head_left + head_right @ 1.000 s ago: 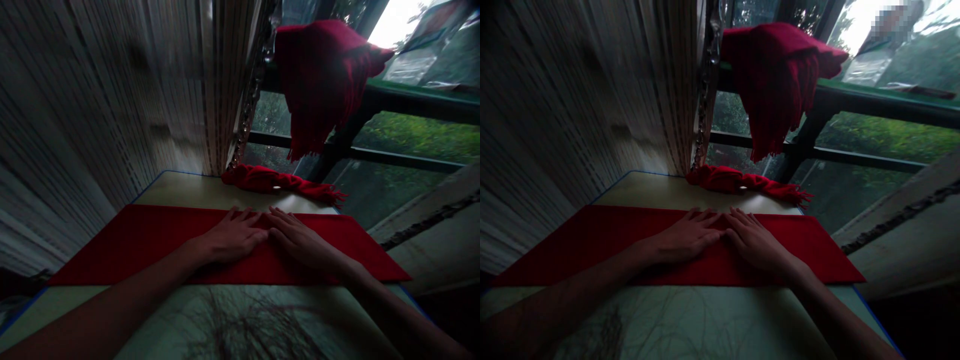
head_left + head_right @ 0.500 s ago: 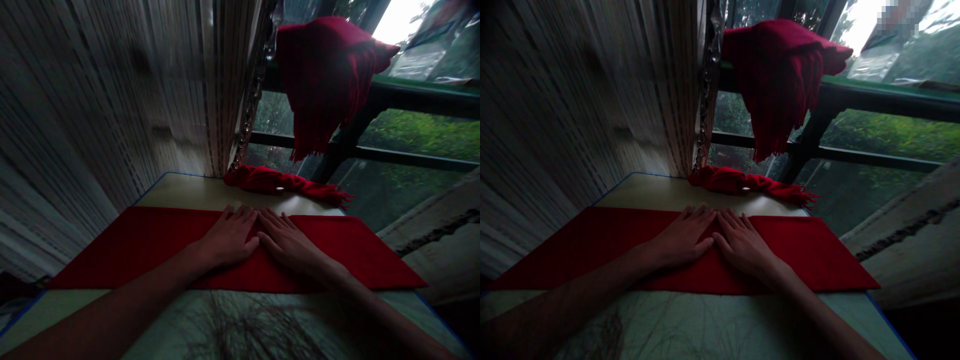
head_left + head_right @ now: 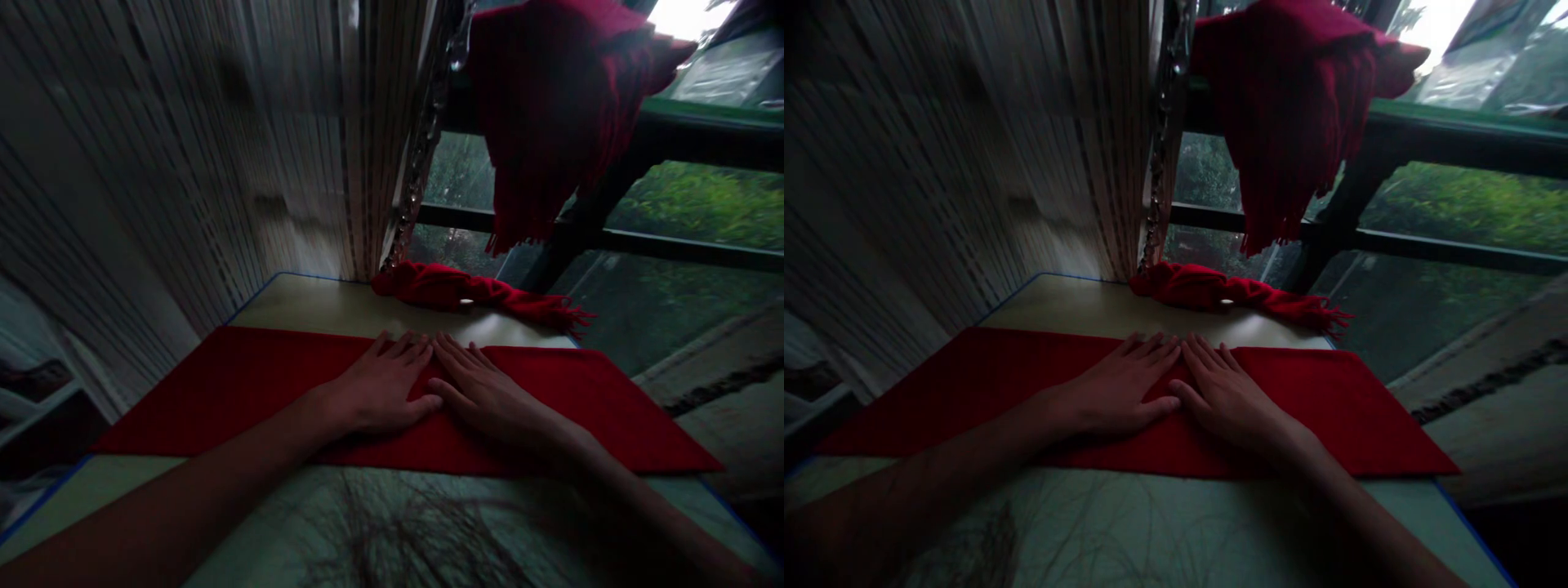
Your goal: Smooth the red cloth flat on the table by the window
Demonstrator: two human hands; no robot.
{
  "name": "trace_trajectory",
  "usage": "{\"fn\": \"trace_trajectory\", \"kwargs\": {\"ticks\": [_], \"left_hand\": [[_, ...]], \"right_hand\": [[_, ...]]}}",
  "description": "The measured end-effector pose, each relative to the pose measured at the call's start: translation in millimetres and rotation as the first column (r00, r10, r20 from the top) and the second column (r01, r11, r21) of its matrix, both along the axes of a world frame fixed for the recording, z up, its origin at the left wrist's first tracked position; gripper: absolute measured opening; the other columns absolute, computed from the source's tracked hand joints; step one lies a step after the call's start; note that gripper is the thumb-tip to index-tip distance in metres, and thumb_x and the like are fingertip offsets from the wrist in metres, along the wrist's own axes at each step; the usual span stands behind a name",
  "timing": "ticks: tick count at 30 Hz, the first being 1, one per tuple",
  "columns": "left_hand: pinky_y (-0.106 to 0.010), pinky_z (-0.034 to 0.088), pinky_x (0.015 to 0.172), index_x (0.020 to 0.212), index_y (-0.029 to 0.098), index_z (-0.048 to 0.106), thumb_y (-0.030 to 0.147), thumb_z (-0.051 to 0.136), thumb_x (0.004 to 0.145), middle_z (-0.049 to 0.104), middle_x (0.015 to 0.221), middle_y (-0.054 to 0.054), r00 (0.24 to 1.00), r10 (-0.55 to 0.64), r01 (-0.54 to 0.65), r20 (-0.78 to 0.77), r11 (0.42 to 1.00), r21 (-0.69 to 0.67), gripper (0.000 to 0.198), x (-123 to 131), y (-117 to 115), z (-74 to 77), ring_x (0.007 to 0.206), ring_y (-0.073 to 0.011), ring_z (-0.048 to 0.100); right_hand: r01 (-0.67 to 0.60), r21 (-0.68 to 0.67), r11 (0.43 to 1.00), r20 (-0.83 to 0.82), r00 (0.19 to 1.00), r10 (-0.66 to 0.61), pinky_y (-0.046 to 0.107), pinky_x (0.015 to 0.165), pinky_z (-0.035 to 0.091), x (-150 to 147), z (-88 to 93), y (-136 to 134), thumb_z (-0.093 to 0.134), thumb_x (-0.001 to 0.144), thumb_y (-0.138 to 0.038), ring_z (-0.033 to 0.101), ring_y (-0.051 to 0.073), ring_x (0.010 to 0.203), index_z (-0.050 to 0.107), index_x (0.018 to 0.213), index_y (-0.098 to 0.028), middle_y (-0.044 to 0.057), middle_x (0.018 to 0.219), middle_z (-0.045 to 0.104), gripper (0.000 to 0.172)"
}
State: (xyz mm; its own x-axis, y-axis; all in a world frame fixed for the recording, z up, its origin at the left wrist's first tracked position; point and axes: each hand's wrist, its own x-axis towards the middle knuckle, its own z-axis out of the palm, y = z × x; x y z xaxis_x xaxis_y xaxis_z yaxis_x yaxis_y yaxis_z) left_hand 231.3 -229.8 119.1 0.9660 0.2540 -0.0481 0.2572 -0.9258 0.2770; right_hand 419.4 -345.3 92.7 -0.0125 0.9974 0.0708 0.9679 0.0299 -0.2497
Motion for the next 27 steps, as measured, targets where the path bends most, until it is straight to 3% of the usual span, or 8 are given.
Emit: {"fn": "trace_trajectory", "kwargs": {"ticks": [4,9,11,13,16,19,23,27], "left_hand": [[-0.054,0.000,0.129,0.167,0.010,0.013,0.080,0.041,0.095,0.008,0.172,-0.014,1.000,-0.010,0.010,-0.001,1.000,-0.019,0.104,-2.7,0.9,-0.6,0.161,-0.0315,0.003],[-0.056,0.000,0.129,0.167,0.010,0.012,0.096,0.053,0.074,0.007,0.172,-0.017,0.999,-0.041,0.042,0.029,0.998,-0.043,0.133,-4.6,6.6,-3.3,0.160,-0.0366,0.003],[-0.058,0.002,0.128,0.167,0.011,0.012,0.097,0.055,0.072,0.007,0.171,-0.018,0.998,-0.047,0.048,0.034,0.998,-0.050,0.135,-4.8,7.6,-3.5,0.160,-0.0381,0.004],[-0.061,0.004,0.127,0.167,0.014,0.015,0.094,0.051,0.078,0.010,0.171,-0.018,0.997,-0.046,0.049,0.054,0.997,-0.051,0.125,-4.8,7.6,-4.0,0.160,-0.0387,0.005],[-0.068,0.004,0.124,0.165,0.026,0.028,0.080,0.036,0.098,0.018,0.171,-0.012,0.995,-0.027,0.031,0.091,0.999,-0.042,0.086,-4.5,7.1,-6.3,0.160,-0.0380,0.006],[-0.072,0.002,0.122,0.159,0.036,0.040,0.063,0.033,0.108,0.021,0.171,-0.007,0.994,-0.014,0.015,0.111,1.000,-0.003,0.058,-4.7,5.3,-7.8,0.160,-0.0381,0.007],[-0.069,0.001,0.124,0.162,0.033,0.035,0.056,0.043,0.107,0.017,0.171,-0.008,0.990,-0.116,0.114,0.083,0.993,0.030,0.061,-6.6,-5.6,-2.7,0.160,-0.0368,0.005],[-0.067,0.004,0.126,0.163,0.028,0.032,0.050,0.048,0.106,0.018,0.170,-0.009,0.965,-0.255,0.259,0.056,0.962,-0.085,0.063,-9.9,-20.0,5.7,0.159,-0.0353,0.010]], "right_hand": [[-0.058,-0.075,0.996,-0.025,0.998,0.056,0.054,0.129,0.012,2.8,13.7,-6.2,0.039,0.103,-0.067,0.009,0.029,0.159,0.019,0.166,-0.012,0.017,0.171,0.013,0.086],[-0.119,-0.200,0.973,-0.094,0.990,0.101,0.053,0.130,0.007,4.9,31.3,-9.5,0.064,0.085,-0.077,0.003,0.033,0.159,0.011,0.167,-0.012,0.018,0.172,0.004,0.117],[-0.131,-0.190,0.973,-0.119,0.987,0.110,0.054,0.130,0.006,8.1,32.2,-9.6,0.067,0.082,-0.077,0.003,0.033,0.159,0.010,0.167,-0.016,0.017,0.172,0.003,0.119],[-0.112,-0.139,0.984,-0.133,0.987,0.093,0.055,0.129,0.007,13.3,29.5,-10.1,0.061,0.090,-0.073,0.004,0.032,0.159,0.013,0.168,-0.022,0.013,0.173,0.006,0.105],[-0.043,-0.071,0.997,-0.117,0.993,0.034,0.057,0.129,0.004,22.5,22.8,-11.3,0.039,0.105,-0.062,0.005,0.029,0.159,0.021,0.167,-0.027,0.009,0.173,0.011,0.074],[-0.013,-0.075,0.997,-0.098,0.995,0.006,0.059,0.128,0.005,30.7,17.6,-11.5,0.033,0.108,-0.060,0.007,0.030,0.159,0.026,0.166,-0.026,0.011,0.172,0.013,0.068],[0.000,-0.086,0.996,-0.099,0.995,-0.009,0.059,0.128,0.008,39.5,17.2,-9.2,0.029,0.109,-0.059,0.011,0.029,0.158,0.030,0.165,-0.026,0.011,0.171,0.020,0.065],[0.013,-0.081,0.997,-0.110,0.994,-0.021,0.055,0.128,0.013,46.1,20.3,-6.7,0.026,0.109,-0.058,0.016,0.027,0.158,0.036,0.163,-0.022,0.011,0.169,0.027,0.065]]}}
